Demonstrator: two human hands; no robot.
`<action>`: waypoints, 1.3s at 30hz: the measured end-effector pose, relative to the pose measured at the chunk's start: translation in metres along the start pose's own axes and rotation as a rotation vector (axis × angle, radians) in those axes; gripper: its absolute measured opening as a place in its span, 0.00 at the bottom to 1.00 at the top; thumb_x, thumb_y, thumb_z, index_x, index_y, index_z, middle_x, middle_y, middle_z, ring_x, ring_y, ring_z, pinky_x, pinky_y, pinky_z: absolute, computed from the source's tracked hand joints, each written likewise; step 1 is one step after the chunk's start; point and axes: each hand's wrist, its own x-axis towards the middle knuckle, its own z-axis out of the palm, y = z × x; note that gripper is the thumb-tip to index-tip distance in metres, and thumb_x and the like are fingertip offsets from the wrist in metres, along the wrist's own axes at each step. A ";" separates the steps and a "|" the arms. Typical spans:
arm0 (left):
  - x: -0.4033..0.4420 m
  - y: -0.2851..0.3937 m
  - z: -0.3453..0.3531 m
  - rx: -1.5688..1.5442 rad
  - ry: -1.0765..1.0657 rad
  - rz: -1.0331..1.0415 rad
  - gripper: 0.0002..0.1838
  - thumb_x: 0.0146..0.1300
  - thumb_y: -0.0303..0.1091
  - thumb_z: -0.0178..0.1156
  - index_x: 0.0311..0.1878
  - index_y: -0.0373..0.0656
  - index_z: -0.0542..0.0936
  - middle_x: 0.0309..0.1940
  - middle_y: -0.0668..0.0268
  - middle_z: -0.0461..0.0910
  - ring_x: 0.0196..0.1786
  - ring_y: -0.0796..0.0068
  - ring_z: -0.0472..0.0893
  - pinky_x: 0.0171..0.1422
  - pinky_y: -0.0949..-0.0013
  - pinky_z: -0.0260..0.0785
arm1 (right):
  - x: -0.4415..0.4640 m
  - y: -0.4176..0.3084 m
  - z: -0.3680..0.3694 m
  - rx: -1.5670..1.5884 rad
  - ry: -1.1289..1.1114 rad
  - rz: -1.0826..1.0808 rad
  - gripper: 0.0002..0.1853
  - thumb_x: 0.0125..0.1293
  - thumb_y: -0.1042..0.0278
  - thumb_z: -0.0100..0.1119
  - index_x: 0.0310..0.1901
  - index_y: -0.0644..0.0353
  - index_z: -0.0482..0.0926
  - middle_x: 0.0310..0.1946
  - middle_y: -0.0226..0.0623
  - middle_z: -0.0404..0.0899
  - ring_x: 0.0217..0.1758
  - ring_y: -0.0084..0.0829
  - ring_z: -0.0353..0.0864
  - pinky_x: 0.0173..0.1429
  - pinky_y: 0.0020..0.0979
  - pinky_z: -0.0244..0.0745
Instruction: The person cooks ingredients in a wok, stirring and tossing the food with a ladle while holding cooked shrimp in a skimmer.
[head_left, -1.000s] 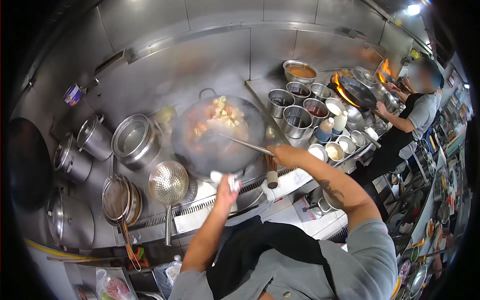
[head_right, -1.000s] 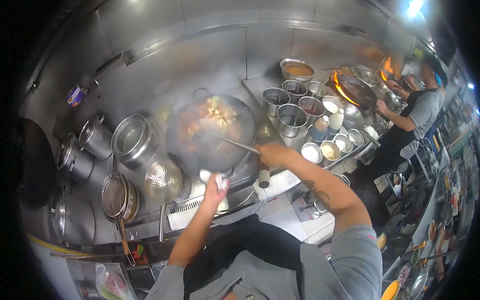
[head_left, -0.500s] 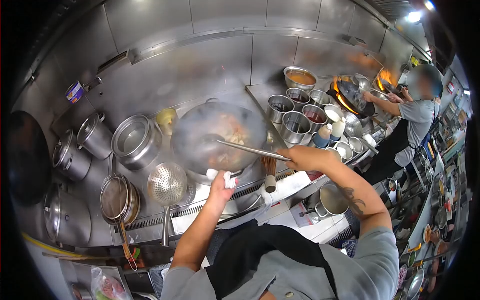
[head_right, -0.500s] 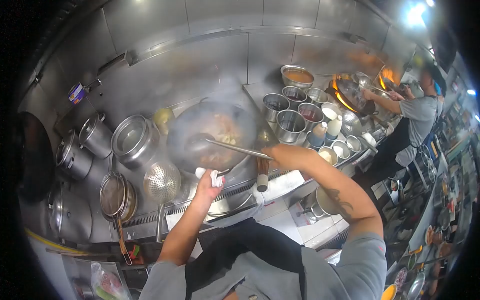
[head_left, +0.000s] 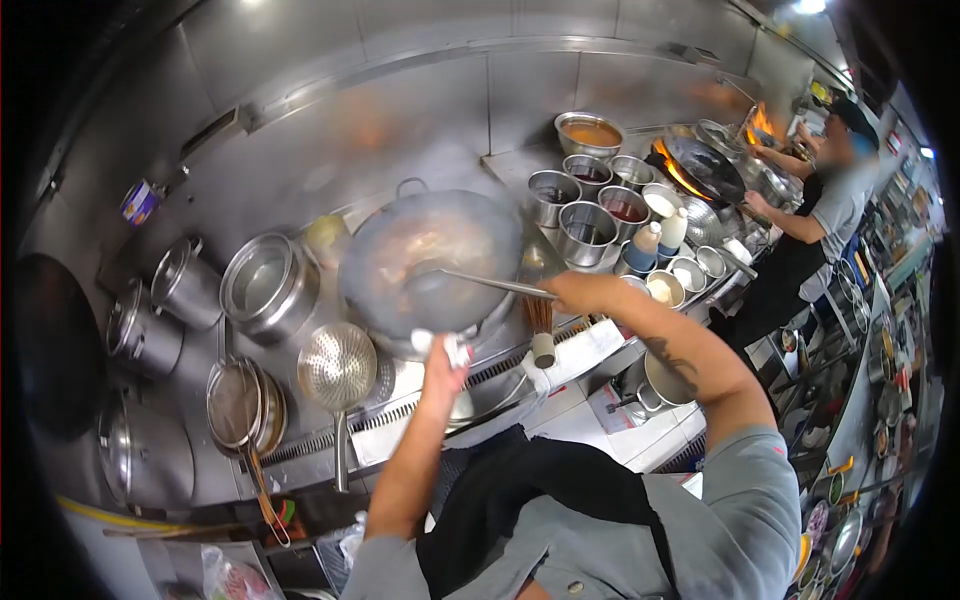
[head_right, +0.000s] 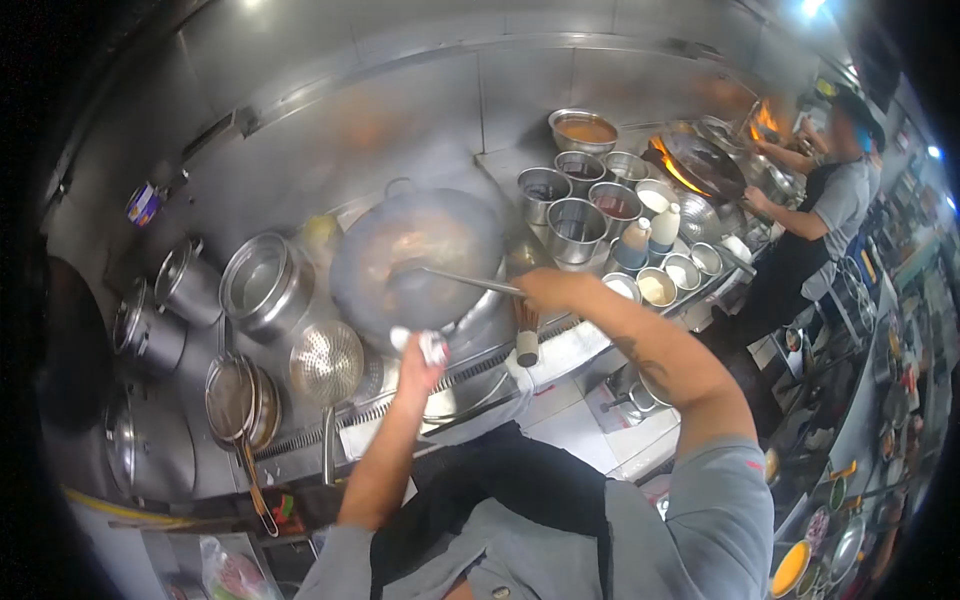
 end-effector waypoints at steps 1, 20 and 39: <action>-0.004 -0.021 -0.021 0.035 -0.041 -0.008 0.05 0.63 0.36 0.53 0.38 0.47 0.74 0.30 0.66 0.77 0.32 0.67 0.77 0.32 0.60 0.74 | -0.004 -0.009 -0.002 -0.101 0.004 0.094 0.25 0.59 0.73 0.50 0.61 0.63 0.68 0.30 0.48 0.79 0.29 0.36 0.82 0.31 0.39 0.76; 0.073 0.026 -0.003 0.020 0.001 -0.033 0.03 0.61 0.34 0.52 0.35 0.48 0.73 0.27 0.67 0.75 0.29 0.71 0.76 0.26 0.67 0.72 | -0.051 -0.074 -0.111 -0.153 -0.017 0.337 0.24 0.57 0.73 0.52 0.57 0.62 0.70 0.36 0.54 0.80 0.43 0.51 0.80 0.48 0.48 0.73; -0.036 0.035 0.058 -0.003 0.084 -0.103 0.03 0.62 0.33 0.53 0.34 0.47 0.73 0.27 0.66 0.75 0.29 0.67 0.76 0.30 0.63 0.73 | -0.039 -0.068 -0.089 0.061 -0.268 0.281 0.25 0.64 0.66 0.55 0.61 0.62 0.67 0.34 0.56 0.80 0.39 0.51 0.80 0.44 0.46 0.73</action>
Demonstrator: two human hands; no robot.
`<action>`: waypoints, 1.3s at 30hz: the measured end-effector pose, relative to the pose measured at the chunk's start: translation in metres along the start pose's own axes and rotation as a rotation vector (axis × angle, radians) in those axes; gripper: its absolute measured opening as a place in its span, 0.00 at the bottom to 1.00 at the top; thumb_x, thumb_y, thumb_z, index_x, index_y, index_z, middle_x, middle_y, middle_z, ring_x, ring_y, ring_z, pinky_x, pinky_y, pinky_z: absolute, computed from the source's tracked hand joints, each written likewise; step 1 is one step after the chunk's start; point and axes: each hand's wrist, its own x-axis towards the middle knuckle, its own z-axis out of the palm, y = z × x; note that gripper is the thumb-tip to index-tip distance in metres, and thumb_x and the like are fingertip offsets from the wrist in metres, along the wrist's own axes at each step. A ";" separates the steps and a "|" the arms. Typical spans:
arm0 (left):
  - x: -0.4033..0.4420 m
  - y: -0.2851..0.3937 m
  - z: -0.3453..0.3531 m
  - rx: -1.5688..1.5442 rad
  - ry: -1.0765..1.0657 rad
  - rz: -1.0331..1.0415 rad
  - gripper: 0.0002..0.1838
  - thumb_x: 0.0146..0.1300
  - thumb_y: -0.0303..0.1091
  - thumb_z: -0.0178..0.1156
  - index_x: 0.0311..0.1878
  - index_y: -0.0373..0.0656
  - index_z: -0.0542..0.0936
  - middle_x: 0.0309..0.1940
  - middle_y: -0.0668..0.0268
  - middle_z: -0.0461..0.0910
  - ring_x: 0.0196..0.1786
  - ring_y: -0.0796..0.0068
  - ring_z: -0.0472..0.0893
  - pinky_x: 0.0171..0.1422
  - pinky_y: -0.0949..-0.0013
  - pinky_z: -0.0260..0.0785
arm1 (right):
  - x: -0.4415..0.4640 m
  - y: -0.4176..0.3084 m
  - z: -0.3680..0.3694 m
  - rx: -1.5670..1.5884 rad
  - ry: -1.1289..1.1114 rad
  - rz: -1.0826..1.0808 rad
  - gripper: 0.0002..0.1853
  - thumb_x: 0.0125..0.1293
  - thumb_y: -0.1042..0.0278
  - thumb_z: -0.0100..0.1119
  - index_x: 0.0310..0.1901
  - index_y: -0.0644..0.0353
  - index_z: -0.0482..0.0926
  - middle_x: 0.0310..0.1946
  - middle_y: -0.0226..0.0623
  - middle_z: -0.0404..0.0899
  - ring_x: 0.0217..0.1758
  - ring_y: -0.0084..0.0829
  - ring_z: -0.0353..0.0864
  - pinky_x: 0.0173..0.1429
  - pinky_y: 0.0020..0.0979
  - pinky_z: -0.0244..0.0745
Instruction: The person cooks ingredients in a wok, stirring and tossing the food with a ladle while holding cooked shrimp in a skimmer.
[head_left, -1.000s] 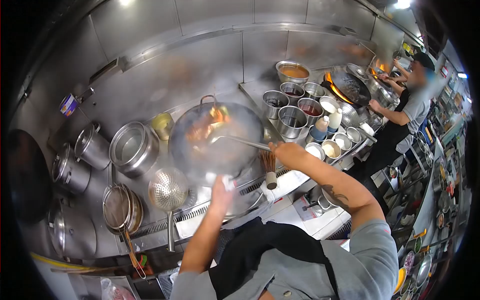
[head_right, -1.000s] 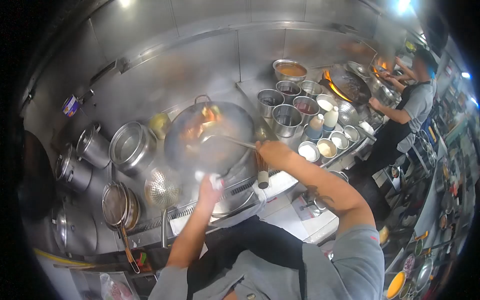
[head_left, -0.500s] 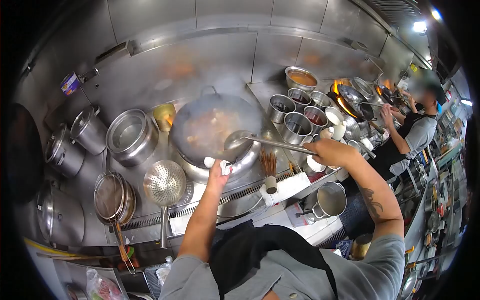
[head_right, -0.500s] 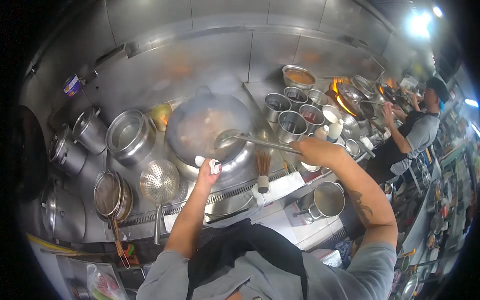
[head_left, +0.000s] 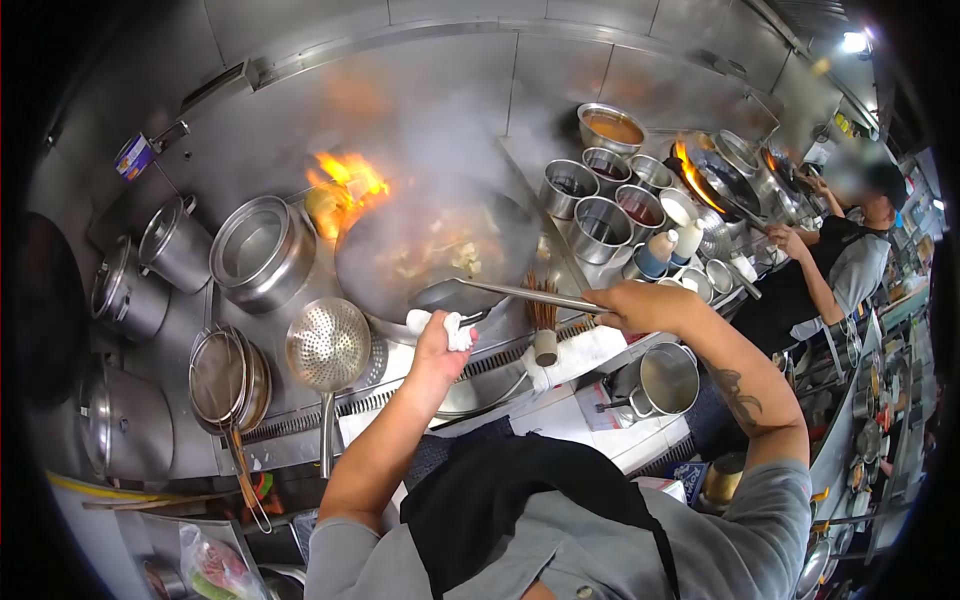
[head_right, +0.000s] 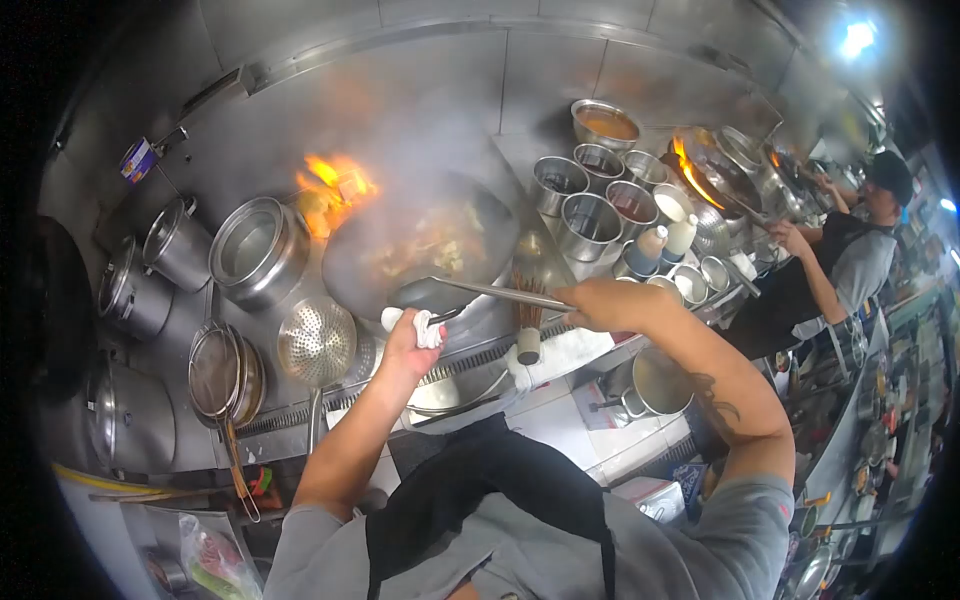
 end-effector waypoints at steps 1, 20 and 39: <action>0.003 0.003 0.001 -0.009 0.019 0.003 0.03 0.62 0.34 0.53 0.34 0.47 0.73 0.27 0.66 0.75 0.29 0.67 0.76 0.30 0.63 0.73 | 0.003 0.007 0.005 0.015 0.009 -0.040 0.24 0.64 0.65 0.55 0.61 0.62 0.67 0.35 0.56 0.80 0.40 0.51 0.80 0.44 0.46 0.73; 0.081 0.001 -0.046 0.049 -0.084 0.096 0.03 0.60 0.34 0.54 0.34 0.47 0.73 0.27 0.68 0.74 0.30 0.71 0.76 0.29 0.66 0.72 | 0.038 0.000 0.049 0.061 0.341 0.157 0.26 0.60 0.71 0.53 0.61 0.66 0.66 0.32 0.59 0.79 0.38 0.56 0.79 0.44 0.49 0.74; 0.092 0.012 -0.036 0.051 -0.018 0.019 0.05 0.60 0.36 0.58 0.34 0.48 0.73 0.27 0.68 0.74 0.30 0.69 0.75 0.29 0.63 0.72 | 0.232 -0.023 0.071 0.071 0.274 0.129 0.26 0.62 0.69 0.45 0.63 0.64 0.63 0.39 0.57 0.79 0.44 0.53 0.80 0.47 0.48 0.75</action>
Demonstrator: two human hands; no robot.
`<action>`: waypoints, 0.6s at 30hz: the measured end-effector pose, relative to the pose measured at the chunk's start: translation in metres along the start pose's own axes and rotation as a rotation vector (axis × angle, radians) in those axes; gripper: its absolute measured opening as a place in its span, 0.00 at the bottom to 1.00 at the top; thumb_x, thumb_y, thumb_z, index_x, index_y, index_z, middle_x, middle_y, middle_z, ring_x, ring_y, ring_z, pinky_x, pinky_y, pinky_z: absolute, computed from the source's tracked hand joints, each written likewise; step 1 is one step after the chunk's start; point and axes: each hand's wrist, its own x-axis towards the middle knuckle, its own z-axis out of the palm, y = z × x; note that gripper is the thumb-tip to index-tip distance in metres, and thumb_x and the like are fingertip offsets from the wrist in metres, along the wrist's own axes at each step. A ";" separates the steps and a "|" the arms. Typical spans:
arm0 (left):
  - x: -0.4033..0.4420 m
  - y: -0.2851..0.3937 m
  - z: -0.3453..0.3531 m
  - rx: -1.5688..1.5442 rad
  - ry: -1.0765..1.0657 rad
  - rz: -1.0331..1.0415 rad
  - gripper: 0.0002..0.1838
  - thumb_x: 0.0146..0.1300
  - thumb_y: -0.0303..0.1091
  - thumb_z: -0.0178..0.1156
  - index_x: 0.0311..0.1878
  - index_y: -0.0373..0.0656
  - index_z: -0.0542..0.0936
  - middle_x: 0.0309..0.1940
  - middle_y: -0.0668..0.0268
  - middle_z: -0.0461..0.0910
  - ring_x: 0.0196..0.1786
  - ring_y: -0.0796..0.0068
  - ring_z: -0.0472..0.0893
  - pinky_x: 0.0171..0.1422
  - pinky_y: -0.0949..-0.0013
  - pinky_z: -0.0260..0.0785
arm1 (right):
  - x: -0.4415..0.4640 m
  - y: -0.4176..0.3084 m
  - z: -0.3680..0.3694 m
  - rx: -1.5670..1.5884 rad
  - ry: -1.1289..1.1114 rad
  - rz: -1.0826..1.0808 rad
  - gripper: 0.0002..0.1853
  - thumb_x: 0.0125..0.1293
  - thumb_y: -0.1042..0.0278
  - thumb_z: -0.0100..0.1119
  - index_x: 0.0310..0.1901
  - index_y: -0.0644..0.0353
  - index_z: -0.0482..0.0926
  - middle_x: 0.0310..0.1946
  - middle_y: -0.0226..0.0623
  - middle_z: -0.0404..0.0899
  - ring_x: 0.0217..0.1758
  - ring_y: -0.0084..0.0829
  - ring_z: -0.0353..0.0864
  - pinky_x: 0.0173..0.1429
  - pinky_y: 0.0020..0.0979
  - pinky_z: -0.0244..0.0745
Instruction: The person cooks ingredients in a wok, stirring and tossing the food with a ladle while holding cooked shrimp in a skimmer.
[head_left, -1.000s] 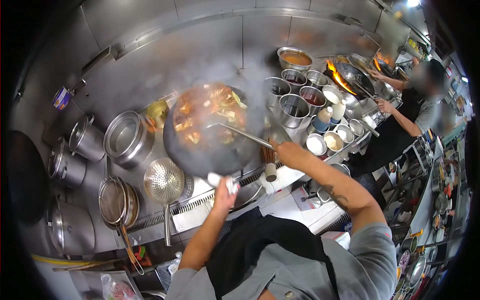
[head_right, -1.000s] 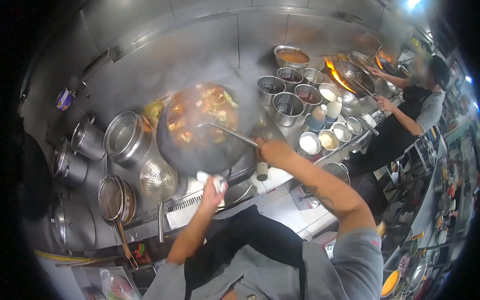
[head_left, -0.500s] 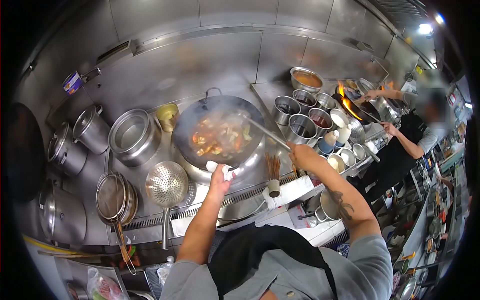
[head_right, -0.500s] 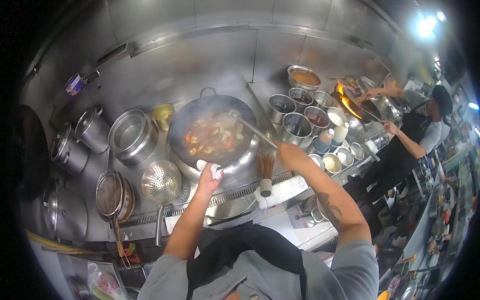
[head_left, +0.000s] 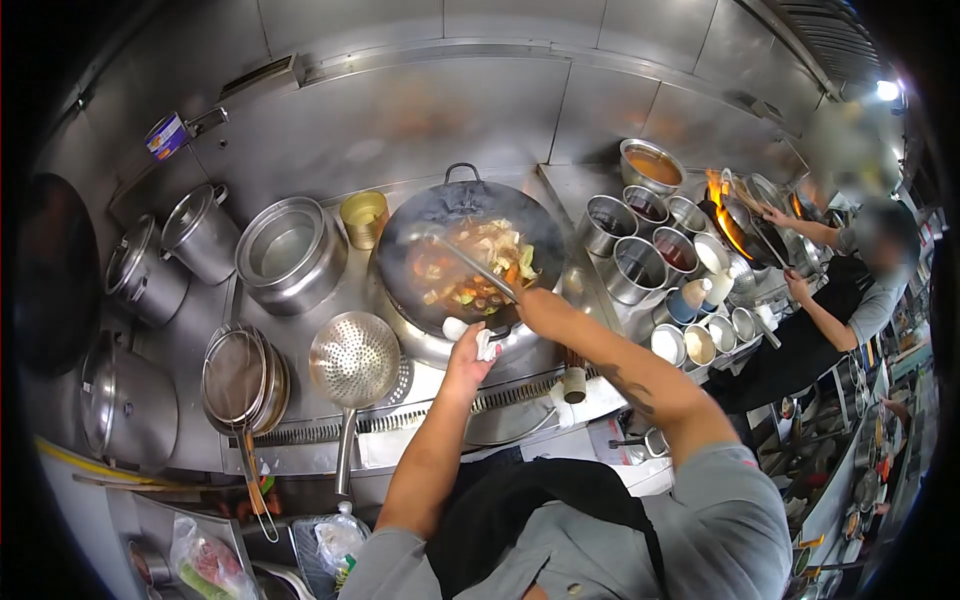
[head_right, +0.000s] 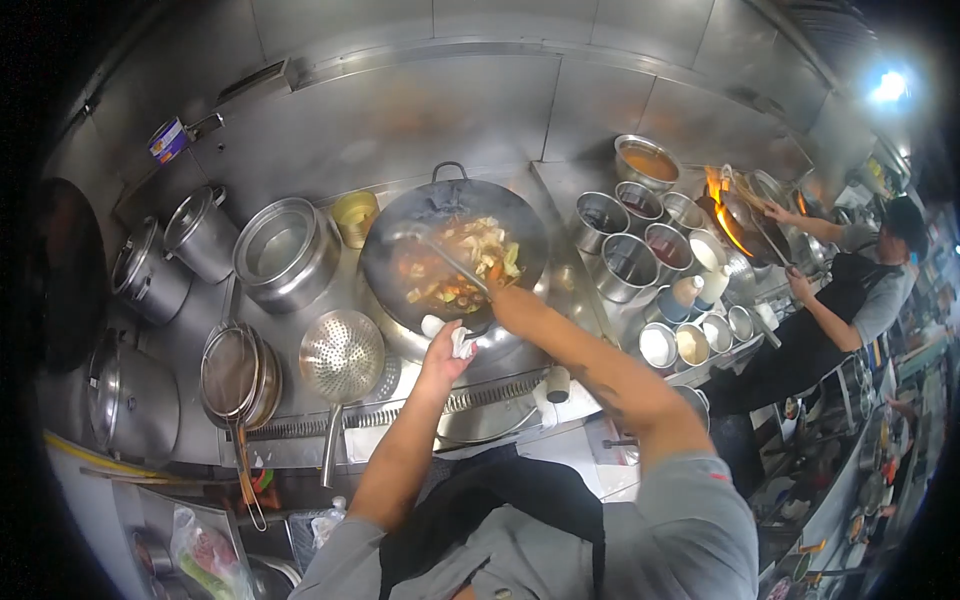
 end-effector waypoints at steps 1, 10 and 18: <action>-0.006 0.003 0.004 0.010 0.002 -0.009 0.06 0.59 0.35 0.59 0.36 0.48 0.73 0.29 0.67 0.74 0.32 0.69 0.75 0.32 0.63 0.73 | -0.023 -0.001 -0.008 -0.087 -0.028 -0.038 0.26 0.63 0.69 0.44 0.64 0.64 0.60 0.39 0.56 0.80 0.43 0.53 0.81 0.46 0.48 0.75; -0.047 -0.008 0.030 -0.055 -0.014 -0.001 0.03 0.61 0.34 0.53 0.35 0.47 0.74 0.26 0.68 0.76 0.30 0.69 0.76 0.31 0.65 0.73 | -0.128 0.024 -0.077 -0.144 -0.021 -0.199 0.25 0.62 0.69 0.51 0.62 0.62 0.66 0.38 0.54 0.80 0.40 0.50 0.81 0.44 0.46 0.74; -0.109 -0.018 0.049 -0.032 0.016 -0.051 0.04 0.63 0.35 0.52 0.35 0.48 0.75 0.28 0.68 0.75 0.31 0.70 0.76 0.30 0.64 0.73 | -0.197 0.018 -0.136 0.157 -0.358 -0.151 0.26 0.67 0.64 0.53 0.65 0.59 0.64 0.27 0.48 0.78 0.24 0.40 0.78 0.33 0.39 0.74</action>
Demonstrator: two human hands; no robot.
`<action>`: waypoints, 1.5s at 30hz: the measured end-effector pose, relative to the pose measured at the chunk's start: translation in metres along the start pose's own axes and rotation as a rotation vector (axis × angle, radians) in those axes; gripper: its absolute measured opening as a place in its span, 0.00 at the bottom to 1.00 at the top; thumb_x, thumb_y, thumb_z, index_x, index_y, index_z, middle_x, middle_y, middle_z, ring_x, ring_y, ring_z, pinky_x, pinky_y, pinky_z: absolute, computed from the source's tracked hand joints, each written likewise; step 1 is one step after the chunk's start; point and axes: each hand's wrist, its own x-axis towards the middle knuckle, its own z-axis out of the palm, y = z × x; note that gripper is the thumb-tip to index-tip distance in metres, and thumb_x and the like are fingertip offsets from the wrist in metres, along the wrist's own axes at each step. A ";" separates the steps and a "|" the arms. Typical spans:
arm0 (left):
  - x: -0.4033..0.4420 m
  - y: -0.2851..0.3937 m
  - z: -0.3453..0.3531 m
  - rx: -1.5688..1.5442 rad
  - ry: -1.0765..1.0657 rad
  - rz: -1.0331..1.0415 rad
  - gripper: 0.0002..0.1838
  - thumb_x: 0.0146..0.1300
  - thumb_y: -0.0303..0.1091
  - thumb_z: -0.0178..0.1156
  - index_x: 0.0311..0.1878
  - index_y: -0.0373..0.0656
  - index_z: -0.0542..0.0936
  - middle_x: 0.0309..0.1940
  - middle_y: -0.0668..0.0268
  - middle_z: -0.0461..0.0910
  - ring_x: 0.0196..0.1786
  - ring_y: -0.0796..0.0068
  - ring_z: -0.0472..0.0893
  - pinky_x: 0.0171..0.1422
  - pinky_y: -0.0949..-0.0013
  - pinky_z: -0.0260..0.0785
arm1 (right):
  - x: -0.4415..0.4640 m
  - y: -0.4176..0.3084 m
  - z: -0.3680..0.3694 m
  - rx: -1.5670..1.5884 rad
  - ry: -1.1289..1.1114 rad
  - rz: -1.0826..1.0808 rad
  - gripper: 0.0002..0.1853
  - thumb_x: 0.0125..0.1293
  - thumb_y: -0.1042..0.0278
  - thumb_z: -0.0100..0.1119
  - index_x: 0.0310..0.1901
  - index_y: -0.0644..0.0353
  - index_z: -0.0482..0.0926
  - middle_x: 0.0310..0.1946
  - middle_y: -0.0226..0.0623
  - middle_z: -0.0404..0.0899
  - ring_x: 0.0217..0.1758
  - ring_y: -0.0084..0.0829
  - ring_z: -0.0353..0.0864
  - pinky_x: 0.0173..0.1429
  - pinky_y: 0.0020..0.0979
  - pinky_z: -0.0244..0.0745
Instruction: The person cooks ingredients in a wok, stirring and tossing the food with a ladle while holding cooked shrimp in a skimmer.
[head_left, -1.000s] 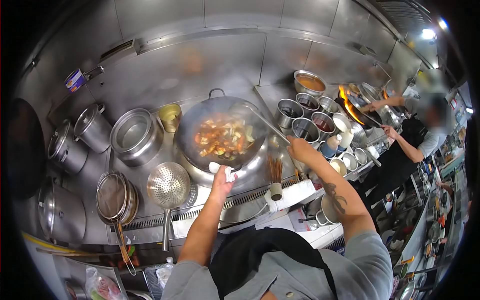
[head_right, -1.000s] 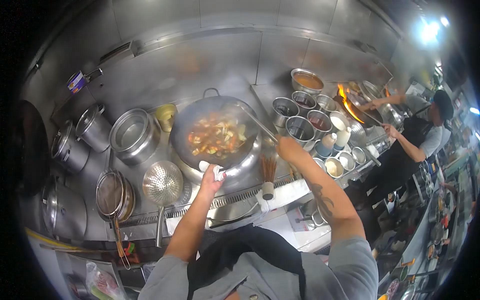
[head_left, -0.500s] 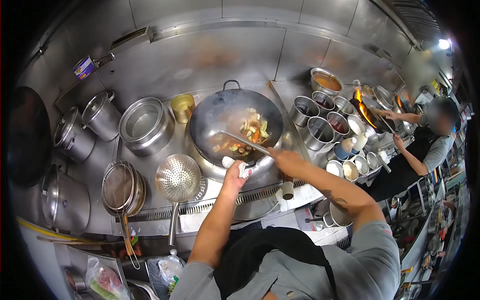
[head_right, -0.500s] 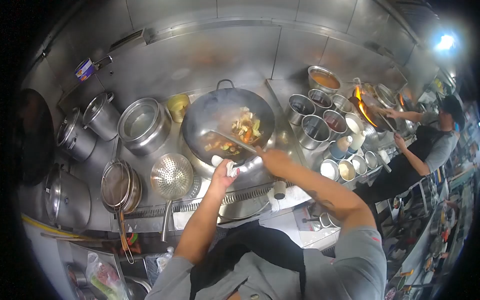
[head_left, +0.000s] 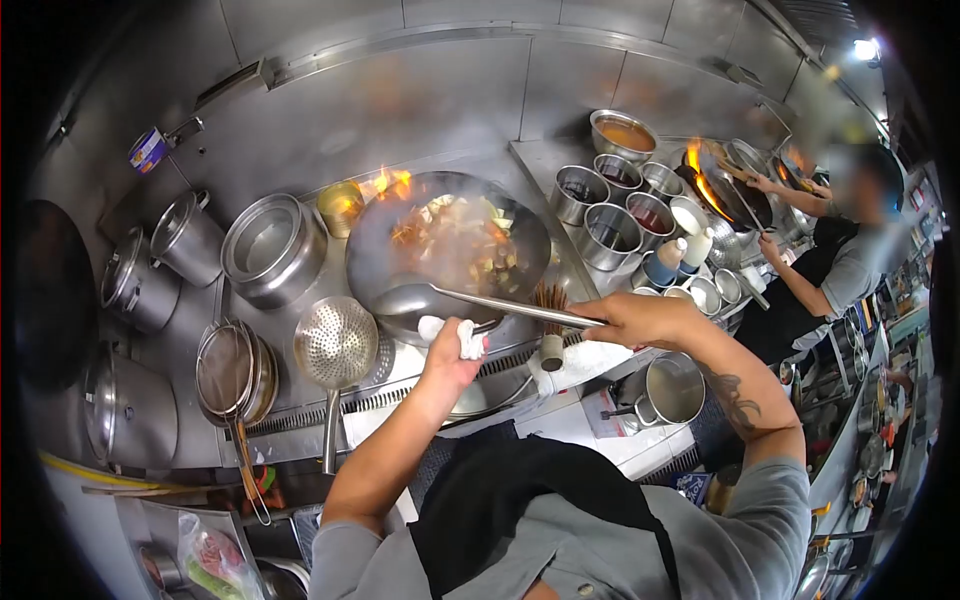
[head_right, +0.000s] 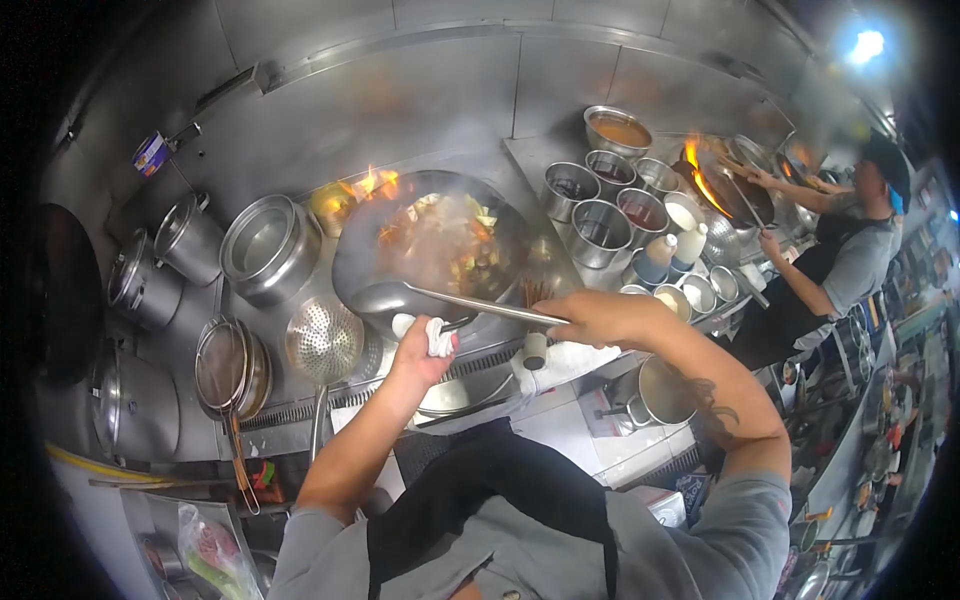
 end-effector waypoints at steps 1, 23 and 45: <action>0.004 -0.001 -0.003 0.003 0.000 0.015 0.04 0.63 0.34 0.52 0.34 0.48 0.74 0.27 0.68 0.76 0.30 0.70 0.76 0.30 0.64 0.73 | -0.001 0.001 -0.001 0.030 -0.038 0.049 0.26 0.67 0.64 0.52 0.66 0.58 0.64 0.26 0.45 0.77 0.22 0.37 0.77 0.31 0.38 0.73; 0.032 -0.001 -0.025 0.048 -0.114 0.049 0.04 0.62 0.35 0.53 0.37 0.48 0.74 0.27 0.67 0.76 0.29 0.69 0.76 0.30 0.63 0.75 | -0.013 0.002 0.016 -0.268 0.241 -0.044 0.25 0.62 0.67 0.54 0.62 0.60 0.67 0.27 0.54 0.79 0.31 0.51 0.80 0.39 0.46 0.74; 0.021 -0.035 -0.061 0.023 0.021 0.062 0.06 0.63 0.36 0.51 0.33 0.48 0.74 0.25 0.67 0.76 0.25 0.68 0.77 0.26 0.63 0.74 | 0.052 0.030 0.063 -0.624 0.445 0.129 0.23 0.60 0.71 0.51 0.58 0.69 0.68 0.32 0.53 0.79 0.39 0.48 0.82 0.41 0.44 0.78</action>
